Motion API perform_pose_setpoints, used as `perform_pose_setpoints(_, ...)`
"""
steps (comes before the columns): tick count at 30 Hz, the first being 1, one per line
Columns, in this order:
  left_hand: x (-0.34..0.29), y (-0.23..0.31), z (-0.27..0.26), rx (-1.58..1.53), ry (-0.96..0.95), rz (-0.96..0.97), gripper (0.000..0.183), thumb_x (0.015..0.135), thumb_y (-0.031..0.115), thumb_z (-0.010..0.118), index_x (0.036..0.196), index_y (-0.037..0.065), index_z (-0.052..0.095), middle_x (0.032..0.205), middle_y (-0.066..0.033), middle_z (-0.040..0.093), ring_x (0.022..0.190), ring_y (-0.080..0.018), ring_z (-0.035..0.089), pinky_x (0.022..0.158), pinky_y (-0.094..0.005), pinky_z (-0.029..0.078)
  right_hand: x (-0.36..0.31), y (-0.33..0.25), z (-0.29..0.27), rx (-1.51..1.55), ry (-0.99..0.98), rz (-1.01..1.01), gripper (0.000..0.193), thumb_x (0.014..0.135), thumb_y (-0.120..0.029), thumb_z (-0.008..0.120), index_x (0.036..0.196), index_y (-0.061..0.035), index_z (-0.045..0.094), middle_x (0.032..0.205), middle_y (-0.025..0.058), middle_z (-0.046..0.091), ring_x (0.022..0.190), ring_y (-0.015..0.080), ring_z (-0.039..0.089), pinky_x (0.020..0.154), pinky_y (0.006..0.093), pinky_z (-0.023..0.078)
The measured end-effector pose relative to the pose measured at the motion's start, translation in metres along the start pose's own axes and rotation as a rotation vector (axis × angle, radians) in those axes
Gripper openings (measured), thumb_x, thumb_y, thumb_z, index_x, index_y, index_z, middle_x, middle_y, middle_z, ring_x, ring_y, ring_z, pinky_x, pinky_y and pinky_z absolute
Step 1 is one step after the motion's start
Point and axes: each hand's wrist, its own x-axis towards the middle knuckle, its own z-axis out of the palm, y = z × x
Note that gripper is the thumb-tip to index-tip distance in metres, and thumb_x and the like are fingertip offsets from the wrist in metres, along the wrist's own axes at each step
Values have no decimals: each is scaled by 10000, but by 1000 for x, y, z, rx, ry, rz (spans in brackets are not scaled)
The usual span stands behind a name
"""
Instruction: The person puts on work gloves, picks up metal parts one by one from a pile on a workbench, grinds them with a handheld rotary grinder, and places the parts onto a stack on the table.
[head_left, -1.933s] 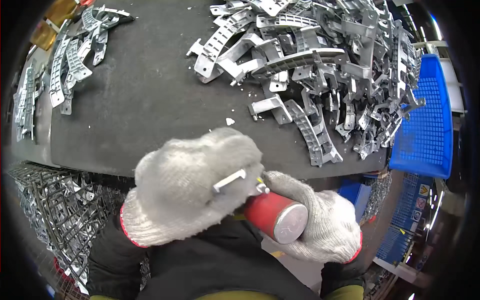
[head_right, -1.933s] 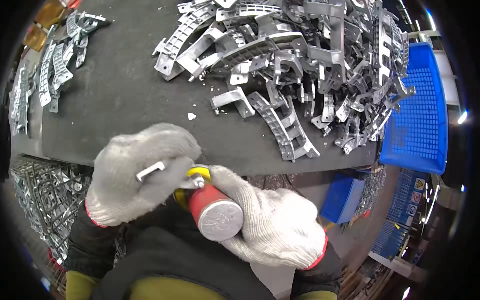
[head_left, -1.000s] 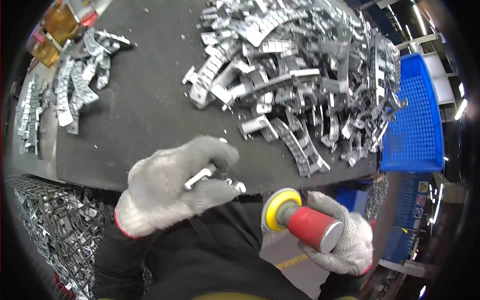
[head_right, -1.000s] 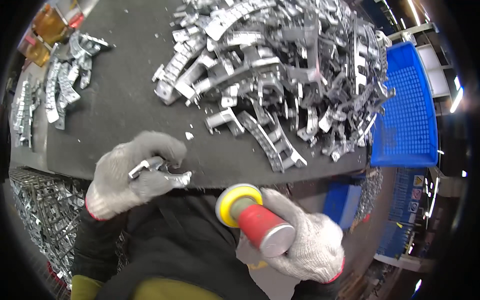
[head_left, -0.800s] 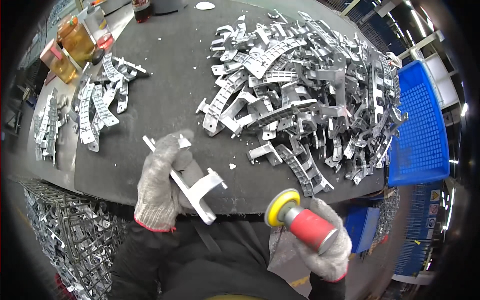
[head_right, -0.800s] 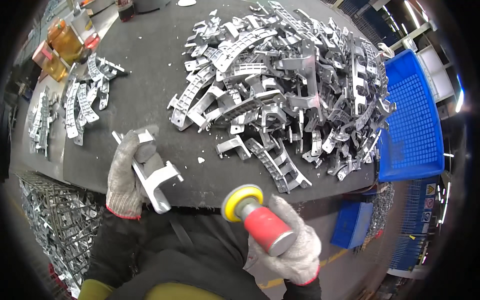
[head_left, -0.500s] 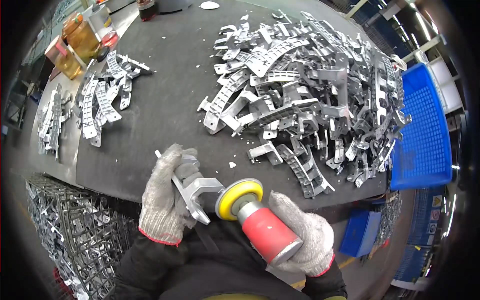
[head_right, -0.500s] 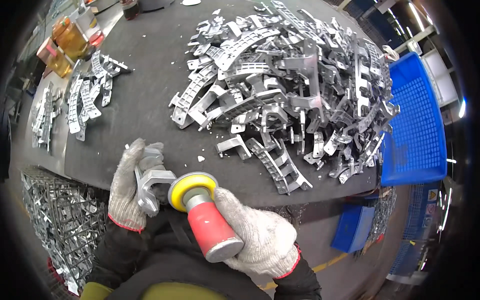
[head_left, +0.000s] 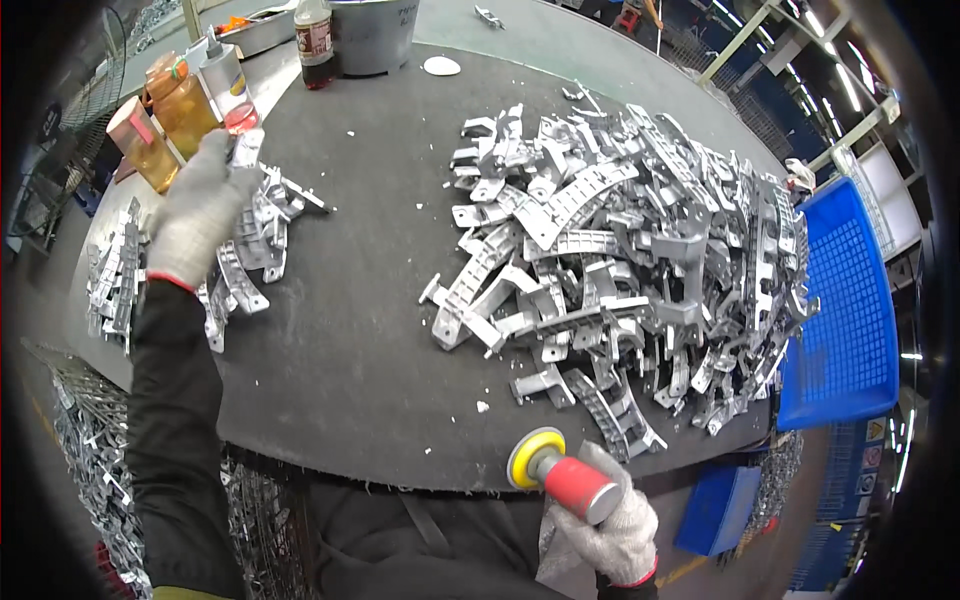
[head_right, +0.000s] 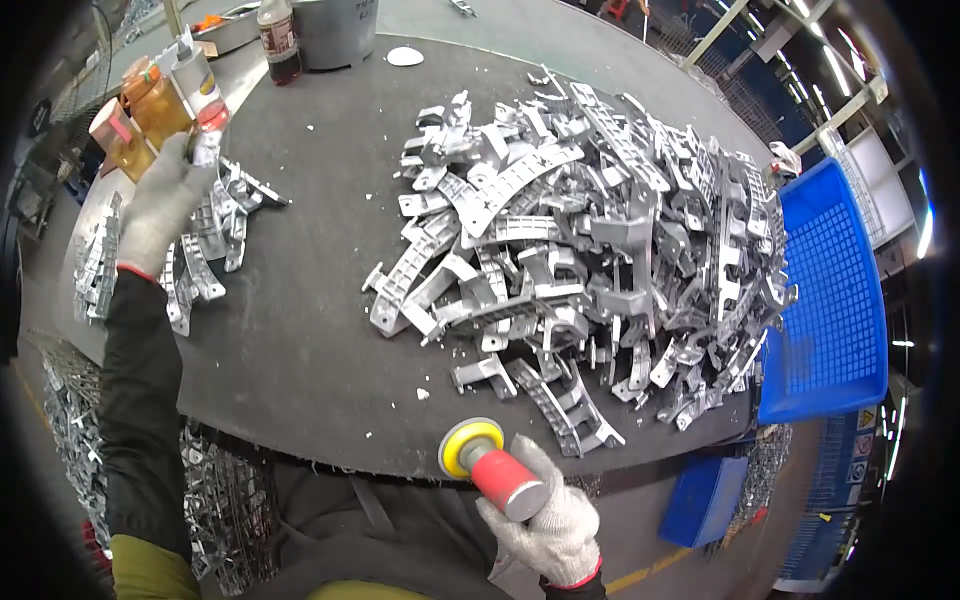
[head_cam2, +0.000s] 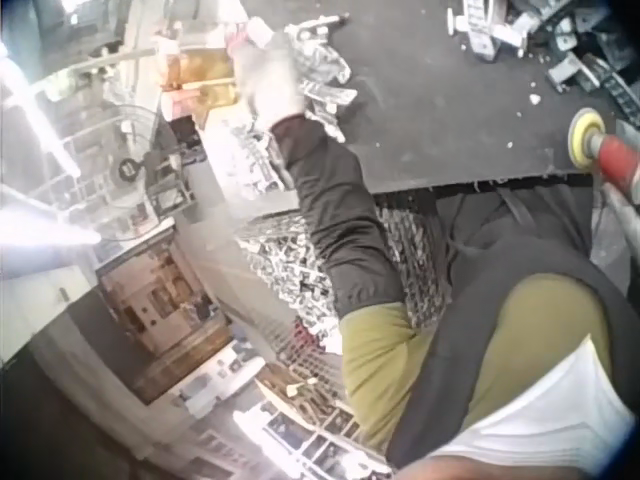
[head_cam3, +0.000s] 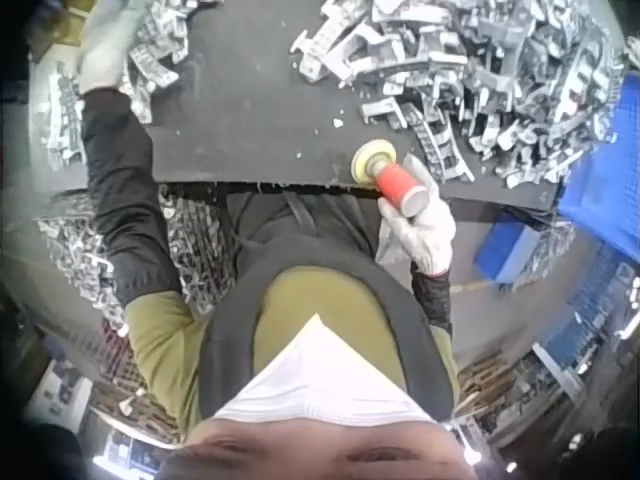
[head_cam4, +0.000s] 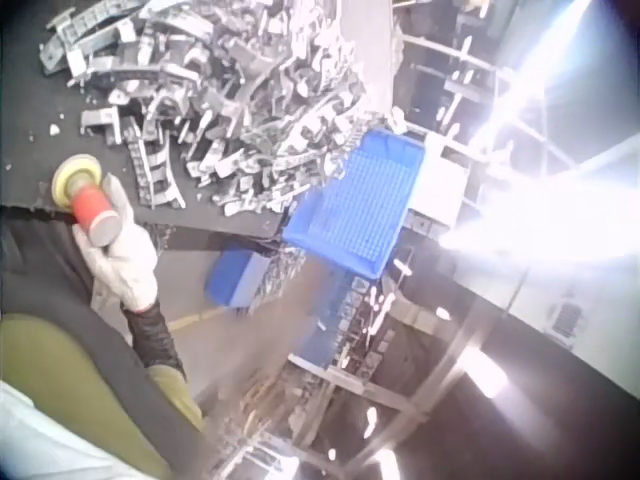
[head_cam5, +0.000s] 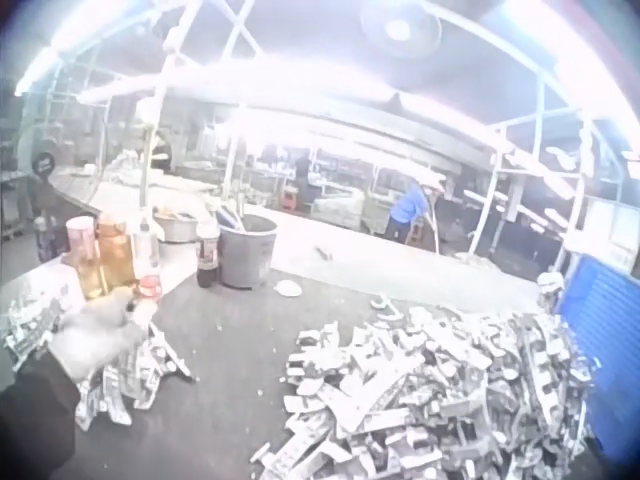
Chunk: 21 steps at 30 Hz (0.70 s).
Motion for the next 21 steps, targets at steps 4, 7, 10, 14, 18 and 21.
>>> perform_pose_setpoints(4,-49,19,77,-502,27,336,298,963,253,662,1210,86,667,1107,-136,695,1012,-287,691,862,-372,554,5,-13,6,121,-55,192,825,710,-223,920,1419,-47,537,1168,151,743,1016,282,754,898,387,601)
perform_pose_setpoints(7,-80,135,69,-62,-447,331,361,958,418,602,1044,89,724,958,-146,739,947,-335,717,870,-424,546,8,-8,8,93,-59,98,848,700,-250,925,1424,-42,535,1192,146,738,1041,298,746,914,387,597)
perform_pose_setpoints(10,-57,144,99,-81,-674,328,405,965,422,557,1002,49,710,957,-205,739,913,-344,730,822,-475,543,9,-14,2,96,-100,94,852,698,-260,926,1423,-40,536,1189,145,738,1030,298,749,908,385,600)
perform_pose_setpoints(14,-37,97,91,-527,-1017,294,143,935,175,616,954,70,712,829,-104,725,696,-271,700,666,-434,572,-14,10,4,64,-38,144,813,705,-278,926,1394,-50,560,1166,143,741,1023,284,750,890,370,602)
perform_pose_setpoints(18,-88,77,0,61,-725,1009,377,746,63,723,1086,227,742,846,-31,682,822,-223,693,720,-357,560,-25,20,0,91,-11,191,835,728,-316,913,1418,-45,529,1176,141,736,995,280,756,856,377,613)
perform_pose_setpoints(21,-152,70,8,400,-647,990,502,824,272,702,1323,270,647,981,-13,664,885,-202,697,756,-350,536,-22,15,-3,64,-12,126,801,712,-259,914,1398,-52,555,1194,135,731,1001,278,751,866,384,604)
